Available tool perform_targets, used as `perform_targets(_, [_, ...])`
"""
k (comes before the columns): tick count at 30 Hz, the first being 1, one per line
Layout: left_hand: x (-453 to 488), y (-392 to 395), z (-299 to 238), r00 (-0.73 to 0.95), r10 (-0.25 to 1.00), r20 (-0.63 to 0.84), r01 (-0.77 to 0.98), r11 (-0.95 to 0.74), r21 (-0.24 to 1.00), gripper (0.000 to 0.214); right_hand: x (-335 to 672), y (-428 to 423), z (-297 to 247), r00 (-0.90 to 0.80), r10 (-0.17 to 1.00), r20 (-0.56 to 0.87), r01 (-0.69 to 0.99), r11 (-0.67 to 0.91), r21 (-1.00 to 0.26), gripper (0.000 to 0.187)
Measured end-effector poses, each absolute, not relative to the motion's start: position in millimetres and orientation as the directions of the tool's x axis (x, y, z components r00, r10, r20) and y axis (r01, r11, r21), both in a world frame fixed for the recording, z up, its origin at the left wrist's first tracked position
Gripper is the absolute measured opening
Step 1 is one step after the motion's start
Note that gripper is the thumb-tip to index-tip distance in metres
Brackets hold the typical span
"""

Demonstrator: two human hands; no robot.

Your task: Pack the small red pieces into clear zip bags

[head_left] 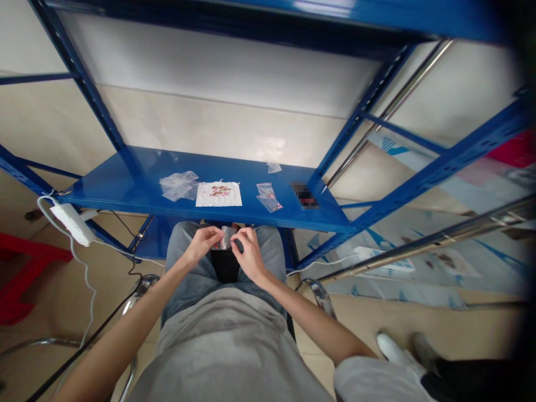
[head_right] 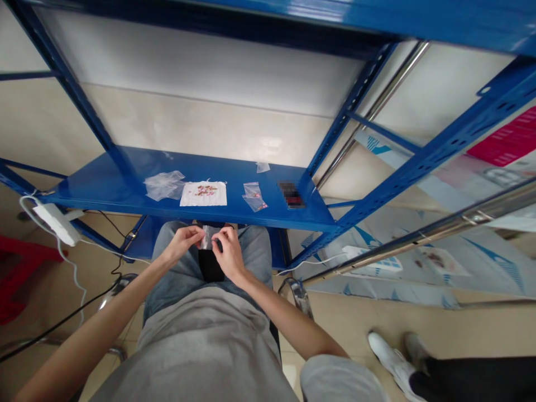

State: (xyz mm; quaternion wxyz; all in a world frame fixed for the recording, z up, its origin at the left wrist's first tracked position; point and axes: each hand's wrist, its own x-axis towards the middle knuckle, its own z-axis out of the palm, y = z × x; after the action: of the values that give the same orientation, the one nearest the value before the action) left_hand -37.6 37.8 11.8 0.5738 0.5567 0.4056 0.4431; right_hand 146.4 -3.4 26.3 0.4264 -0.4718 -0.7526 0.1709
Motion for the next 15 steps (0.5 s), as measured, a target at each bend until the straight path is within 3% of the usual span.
perform_targets(15, [-22,34,-1,0.304,0.952,0.015,0.023,-0.023,0.999,0.037,148,-1,20,-0.213,0.911,0.353,0.453,0.412,-0.79,0.018])
